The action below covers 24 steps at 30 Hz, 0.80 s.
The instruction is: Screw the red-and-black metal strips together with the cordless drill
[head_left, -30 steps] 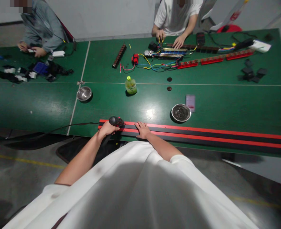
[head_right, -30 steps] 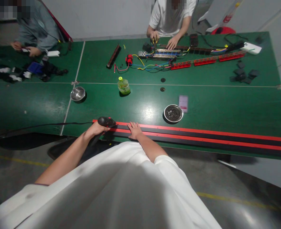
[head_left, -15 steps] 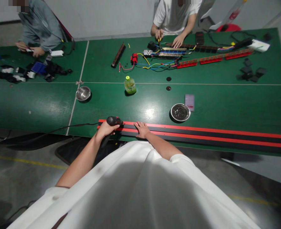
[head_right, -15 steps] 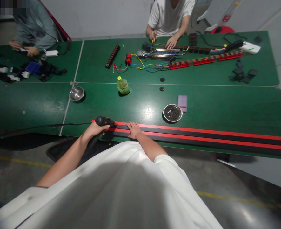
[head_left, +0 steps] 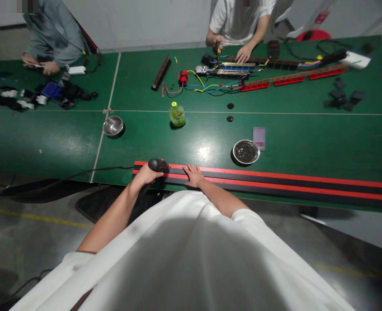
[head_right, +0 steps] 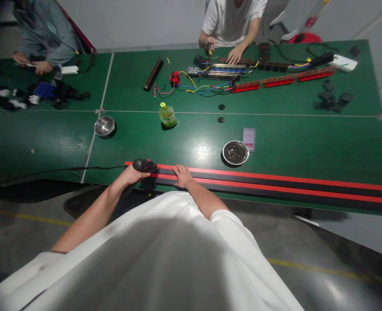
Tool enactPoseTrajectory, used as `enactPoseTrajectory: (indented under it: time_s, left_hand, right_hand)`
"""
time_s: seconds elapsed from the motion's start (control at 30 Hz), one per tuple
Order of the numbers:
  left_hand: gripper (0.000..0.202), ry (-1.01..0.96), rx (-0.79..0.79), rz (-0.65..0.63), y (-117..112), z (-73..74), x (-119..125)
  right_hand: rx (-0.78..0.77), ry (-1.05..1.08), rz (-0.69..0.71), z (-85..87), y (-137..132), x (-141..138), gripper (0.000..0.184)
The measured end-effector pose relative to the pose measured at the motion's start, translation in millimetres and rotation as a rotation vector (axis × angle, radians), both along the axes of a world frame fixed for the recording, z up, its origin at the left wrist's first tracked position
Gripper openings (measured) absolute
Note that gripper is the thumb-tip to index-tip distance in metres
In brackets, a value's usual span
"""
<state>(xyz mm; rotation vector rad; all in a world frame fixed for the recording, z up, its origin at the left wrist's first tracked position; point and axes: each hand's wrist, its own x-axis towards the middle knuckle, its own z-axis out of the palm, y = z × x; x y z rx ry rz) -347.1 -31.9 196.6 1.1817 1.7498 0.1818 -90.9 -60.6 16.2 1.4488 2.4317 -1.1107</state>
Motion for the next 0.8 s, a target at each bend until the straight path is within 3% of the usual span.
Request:
enactPoseTrajectory:
  time_s: [0.2,0.4,0.8]
  left_hand:
    - [0.05,0.157,-0.047,-0.089,1.7,11.3,8.2]
    - [0.021,0.159,-0.049,-0.097,1.6,7.7,7.3]
    - [0.032,0.081,-0.021,-0.074,1.9,-6.9,-2.2]
  right_hand:
    - [0.002,0.002,-0.002,-1.3,0.2,-0.1,0.11]
    - [-0.002,0.005,-0.007,0.4,0.2,0.4,0.109]
    - [-0.01,0.014,-0.01,1.9,0.8,0.0,0.108]
